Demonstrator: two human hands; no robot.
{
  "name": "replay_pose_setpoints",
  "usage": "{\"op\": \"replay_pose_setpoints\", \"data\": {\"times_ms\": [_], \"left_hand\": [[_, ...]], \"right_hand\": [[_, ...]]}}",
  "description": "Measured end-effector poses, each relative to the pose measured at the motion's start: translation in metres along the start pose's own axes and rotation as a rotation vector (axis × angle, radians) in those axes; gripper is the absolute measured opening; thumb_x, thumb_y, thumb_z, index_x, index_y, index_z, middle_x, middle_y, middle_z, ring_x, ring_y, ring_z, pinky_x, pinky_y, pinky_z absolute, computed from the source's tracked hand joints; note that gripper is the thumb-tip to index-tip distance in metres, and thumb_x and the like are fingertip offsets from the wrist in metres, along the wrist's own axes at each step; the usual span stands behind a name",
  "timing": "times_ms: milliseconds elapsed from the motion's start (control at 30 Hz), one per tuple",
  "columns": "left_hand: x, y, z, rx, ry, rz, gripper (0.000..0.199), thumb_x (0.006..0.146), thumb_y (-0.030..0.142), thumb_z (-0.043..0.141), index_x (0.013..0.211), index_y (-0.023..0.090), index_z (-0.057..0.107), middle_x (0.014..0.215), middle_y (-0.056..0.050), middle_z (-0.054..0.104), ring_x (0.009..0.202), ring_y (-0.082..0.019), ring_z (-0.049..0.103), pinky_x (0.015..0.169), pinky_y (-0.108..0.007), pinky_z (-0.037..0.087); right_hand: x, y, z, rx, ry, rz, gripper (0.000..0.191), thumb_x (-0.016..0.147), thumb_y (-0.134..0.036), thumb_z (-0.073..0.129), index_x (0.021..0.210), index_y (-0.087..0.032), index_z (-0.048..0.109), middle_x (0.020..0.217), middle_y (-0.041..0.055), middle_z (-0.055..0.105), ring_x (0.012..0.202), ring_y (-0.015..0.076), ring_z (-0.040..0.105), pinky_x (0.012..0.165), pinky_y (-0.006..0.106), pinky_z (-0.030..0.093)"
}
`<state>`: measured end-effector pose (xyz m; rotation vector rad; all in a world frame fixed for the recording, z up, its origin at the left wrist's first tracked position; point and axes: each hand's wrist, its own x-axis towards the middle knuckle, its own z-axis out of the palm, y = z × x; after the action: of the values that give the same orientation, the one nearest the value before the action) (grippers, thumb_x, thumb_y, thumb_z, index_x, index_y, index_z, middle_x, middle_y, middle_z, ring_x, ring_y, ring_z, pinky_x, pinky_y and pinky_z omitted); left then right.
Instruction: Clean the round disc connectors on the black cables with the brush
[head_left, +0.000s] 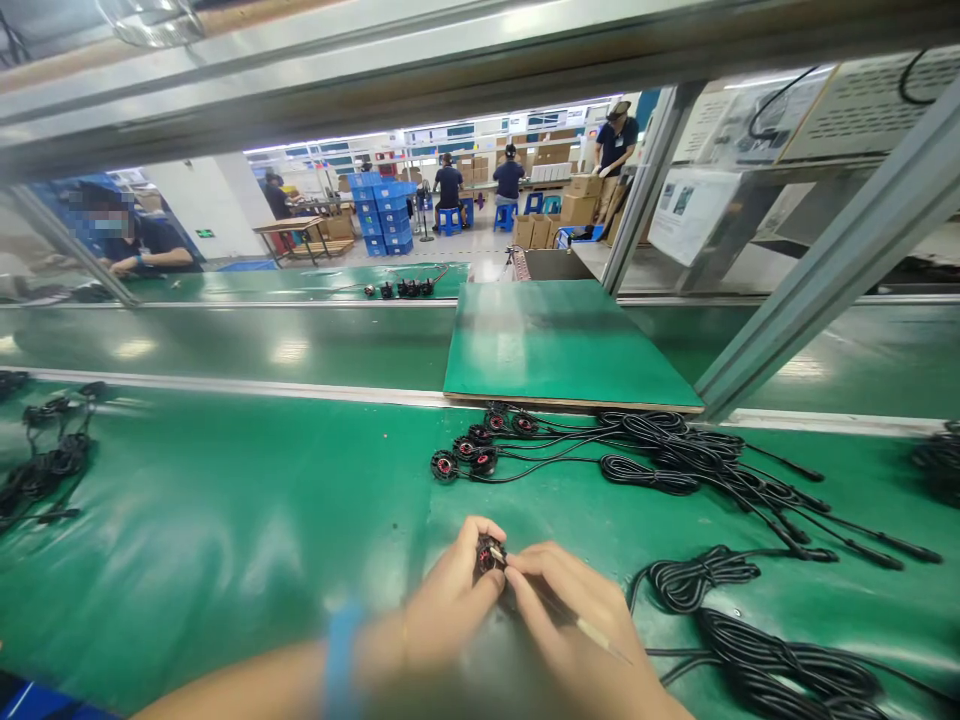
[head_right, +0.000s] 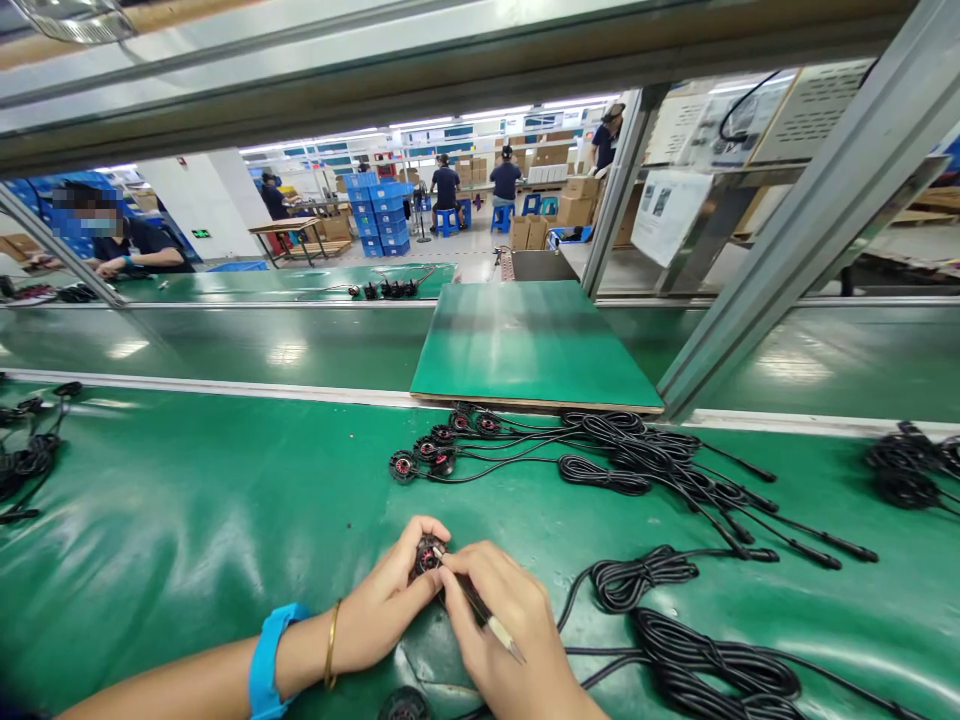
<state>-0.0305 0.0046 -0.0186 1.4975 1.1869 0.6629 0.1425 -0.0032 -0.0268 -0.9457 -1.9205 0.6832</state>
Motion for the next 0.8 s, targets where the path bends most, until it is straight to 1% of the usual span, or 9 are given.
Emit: {"op": "replay_pose_setpoints", "data": {"times_ms": [133,200,267,367,467,567,667,733,800], "left_hand": [[0.002,0.000,-0.002,0.008,-0.034,0.019,0.023,0.087,0.020,0.045,0.110,0.018,0.041,0.096,-0.003,0.052,0.089,-0.021,0.048,0.082,-0.035,0.037],[0.002,0.000,-0.003,0.024,-0.048,0.033,0.022,0.085,0.017,0.045,0.106,0.019,0.042,0.092,-0.002,0.051,0.085,-0.019,0.046,0.078,-0.033,0.036],[0.002,0.000,-0.003,0.034,-0.056,0.055,0.021,0.083,0.014,0.044,0.103,0.019,0.043,0.089,0.000,0.050,0.082,-0.019,0.045,0.075,-0.032,0.034],[0.002,0.000,-0.002,0.027,-0.064,0.091,0.018,0.083,0.015,0.045,0.100,0.019,0.043,0.090,0.000,0.050,0.083,-0.018,0.046,0.077,-0.032,0.035],[0.002,-0.003,0.000,0.014,-0.066,0.110,0.010,0.086,0.021,0.046,0.095,0.019,0.043,0.091,-0.001,0.050,0.085,-0.019,0.046,0.079,-0.033,0.036],[0.004,-0.005,0.001,0.001,-0.044,0.111,0.008,0.087,0.025,0.047,0.092,0.019,0.042,0.092,-0.002,0.049,0.088,-0.020,0.045,0.082,-0.034,0.037],[0.004,-0.004,0.001,-0.037,-0.049,0.096,0.012,0.084,0.019,0.047,0.095,0.018,0.042,0.093,-0.002,0.047,0.090,-0.019,0.044,0.084,-0.033,0.037],[0.003,-0.003,-0.001,-0.066,-0.062,0.074,0.020,0.080,0.015,0.047,0.100,0.018,0.042,0.091,-0.001,0.046,0.086,-0.017,0.042,0.081,-0.032,0.037],[0.003,-0.003,-0.002,-0.086,-0.068,0.044,0.024,0.080,0.014,0.047,0.103,0.017,0.042,0.088,0.001,0.044,0.081,-0.016,0.040,0.077,-0.031,0.036]], "right_hand": [[0.010,-0.002,-0.005,0.021,-0.050,0.133,0.018,0.098,-0.025,0.050,0.087,-0.023,0.064,0.081,-0.0017,0.065,0.071,0.0135,0.060,0.066,0.025,0.044],[0.018,-0.002,-0.011,0.031,-0.105,0.195,0.021,0.097,-0.027,0.051,0.082,-0.022,0.065,0.076,-0.0014,0.064,0.069,0.0147,0.059,0.065,0.026,0.042],[0.028,-0.003,-0.017,0.042,-0.184,0.204,0.021,0.096,-0.026,0.053,0.080,-0.021,0.064,0.075,-0.0009,0.063,0.069,0.0152,0.058,0.065,0.026,0.042],[0.041,-0.007,-0.026,0.012,-0.340,0.080,0.016,0.094,-0.018,0.054,0.083,-0.019,0.064,0.079,0.0007,0.062,0.072,0.0153,0.057,0.068,0.026,0.041],[0.053,-0.016,-0.032,-0.133,-0.491,-0.098,0.014,0.090,-0.009,0.054,0.084,-0.018,0.063,0.081,0.0018,0.061,0.073,0.0156,0.054,0.066,0.026,0.038],[0.064,-0.026,-0.035,-0.236,-0.584,-0.158,0.015,0.086,-0.004,0.058,0.082,-0.018,0.061,0.080,0.0006,0.061,0.073,0.0149,0.053,0.063,0.025,0.035],[0.068,-0.028,-0.041,-0.138,-0.557,-0.025,0.012,0.087,-0.009,0.062,0.082,-0.020,0.064,0.080,-0.0019,0.065,0.074,0.0135,0.057,0.066,0.023,0.039],[0.065,-0.023,-0.044,-0.016,-0.481,0.133,0.010,0.091,-0.018,0.061,0.083,-0.022,0.066,0.080,-0.0028,0.066,0.074,0.0131,0.059,0.067,0.023,0.042],[0.058,-0.014,-0.046,0.083,-0.399,0.267,0.014,0.095,-0.027,0.056,0.087,-0.022,0.067,0.079,-0.0027,0.066,0.072,0.0136,0.060,0.065,0.023,0.044]]}}
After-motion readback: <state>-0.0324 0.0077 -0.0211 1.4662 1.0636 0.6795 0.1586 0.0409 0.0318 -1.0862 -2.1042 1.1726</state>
